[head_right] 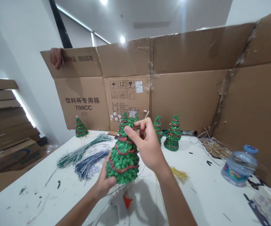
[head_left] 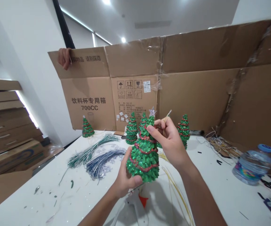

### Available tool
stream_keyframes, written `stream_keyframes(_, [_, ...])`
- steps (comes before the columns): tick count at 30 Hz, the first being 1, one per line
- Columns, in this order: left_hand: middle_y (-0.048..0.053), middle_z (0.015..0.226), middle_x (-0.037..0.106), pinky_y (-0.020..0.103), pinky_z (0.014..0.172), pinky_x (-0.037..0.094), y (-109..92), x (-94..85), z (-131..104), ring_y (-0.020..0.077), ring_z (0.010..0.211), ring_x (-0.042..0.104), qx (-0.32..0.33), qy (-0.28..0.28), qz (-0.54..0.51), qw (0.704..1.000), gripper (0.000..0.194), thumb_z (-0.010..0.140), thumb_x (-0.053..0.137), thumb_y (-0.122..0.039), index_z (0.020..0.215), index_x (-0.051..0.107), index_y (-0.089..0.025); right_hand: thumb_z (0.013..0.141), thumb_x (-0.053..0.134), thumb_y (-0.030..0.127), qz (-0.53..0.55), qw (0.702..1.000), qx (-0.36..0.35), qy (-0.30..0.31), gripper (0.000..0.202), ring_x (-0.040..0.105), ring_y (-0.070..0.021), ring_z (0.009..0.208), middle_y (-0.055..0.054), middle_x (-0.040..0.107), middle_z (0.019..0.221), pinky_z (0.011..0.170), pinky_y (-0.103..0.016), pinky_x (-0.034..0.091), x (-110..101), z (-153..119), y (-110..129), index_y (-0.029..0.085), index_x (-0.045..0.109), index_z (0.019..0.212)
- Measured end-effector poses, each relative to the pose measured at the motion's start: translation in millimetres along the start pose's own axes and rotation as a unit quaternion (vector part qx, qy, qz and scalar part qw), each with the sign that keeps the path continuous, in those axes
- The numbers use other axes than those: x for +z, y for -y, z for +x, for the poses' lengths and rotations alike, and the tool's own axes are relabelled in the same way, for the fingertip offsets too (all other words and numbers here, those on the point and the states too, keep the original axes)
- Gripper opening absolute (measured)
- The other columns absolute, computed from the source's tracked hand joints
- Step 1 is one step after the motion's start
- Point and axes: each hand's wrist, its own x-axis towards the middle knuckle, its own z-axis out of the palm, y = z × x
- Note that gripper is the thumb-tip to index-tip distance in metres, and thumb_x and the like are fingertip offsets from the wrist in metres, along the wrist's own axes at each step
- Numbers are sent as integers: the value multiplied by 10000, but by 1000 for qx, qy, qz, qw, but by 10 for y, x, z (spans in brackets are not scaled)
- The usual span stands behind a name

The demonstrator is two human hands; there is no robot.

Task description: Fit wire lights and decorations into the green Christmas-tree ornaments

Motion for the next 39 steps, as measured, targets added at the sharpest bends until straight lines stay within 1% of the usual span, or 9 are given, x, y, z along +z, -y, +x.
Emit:
stream_keyframes(3, [183, 1372, 724, 557, 1098, 520, 49, -89, -4, 458, 1286, 665, -59, 25, -63, 996, 970, 668, 940, -600, 1492, 614, -205, 959, 768, 439, -8, 1000, 18, 15, 455, 414, -119, 729, 60, 512, 963, 664, -271, 387, 22, 1, -55, 275, 350, 884])
stream_keyframes(7, [170, 1192, 800, 542, 991, 573, 48, -147, 3, 394, 1046, 764, -102, 36, -153, 982, 801, 770, 797, -715, 1339, 737, -155, 928, 799, 413, -39, 999, 26, 5, 457, 399, -113, 699, 69, 481, 913, 635, -265, 378, 22, 0, -78, 271, 367, 874])
stream_keyframes(11, [183, 1214, 792, 493, 962, 577, 17, -138, -3, 358, 1008, 768, -123, 19, -202, 971, 723, 829, 738, -715, 1246, 780, -126, 869, 854, 405, -52, 998, 25, -16, 502, 400, -120, 698, 67, 481, 882, 652, -279, 390, 31, 0, -107, 271, 371, 857])
stream_keyframes(18, [235, 1186, 770, 532, 919, 553, -55, -48, -31, 393, 951, 756, -172, 59, -221, 958, 846, 888, 569, -801, 1296, 744, -81, 794, 909, 476, -91, 994, 13, -58, 583, 405, -127, 700, 64, 487, 835, 665, -304, 366, 49, 3, -153, 264, 367, 814])
stream_keyframes(21, [219, 1181, 763, 480, 858, 554, -29, -69, -67, 377, 937, 739, -160, 100, -197, 962, 927, 787, 637, -882, 1278, 755, -105, 785, 914, 478, -96, 993, 17, -62, 589, 437, -131, 707, 64, 488, 816, 673, -309, 380, 55, 3, -163, 265, 366, 808])
stream_keyframes(24, [193, 1148, 772, 426, 834, 541, 6, -99, -86, 322, 873, 722, -141, 113, -166, 969, 910, 677, 796, -829, 1249, 779, -121, 791, 907, 493, -118, 991, 16, -62, 587, 455, -138, 701, 60, 494, 809, 651, -314, 380, 62, -2, -175, 271, 364, 810])
stream_keyframes(29, [193, 1113, 782, 364, 750, 528, 20, -104, -63, 265, 794, 704, -135, 98, -194, 967, 883, 715, 786, -786, 1275, 761, -104, 799, 891, 561, -149, 986, 46, -52, 574, 428, -130, 667, 64, 485, 809, 622, -312, 360, 74, -32, -155, 273, 396, 838])
stream_keyframes(34, [189, 1065, 756, 315, 653, 512, 44, -120, -83, 198, 722, 628, -190, 113, -261, 940, 929, 706, 724, -859, 1193, 746, -67, 829, 858, 585, -130, 988, 80, -34, 551, 456, -130, 675, 46, 576, 884, 623, -308, 360, 87, -50, -129, 276, 404, 875])
stream_keyframes(39, [140, 994, 730, 260, 627, 472, 69, -156, -96, 125, 651, 547, -242, 99, -359, 896, 959, 658, 731, -883, 1190, 709, -86, 860, 811, 625, -96, 991, 79, -48, 525, 309, -108, 593, 58, 530, 819, 551, -304, 226, 49, -24, -113, 269, 427, 862])
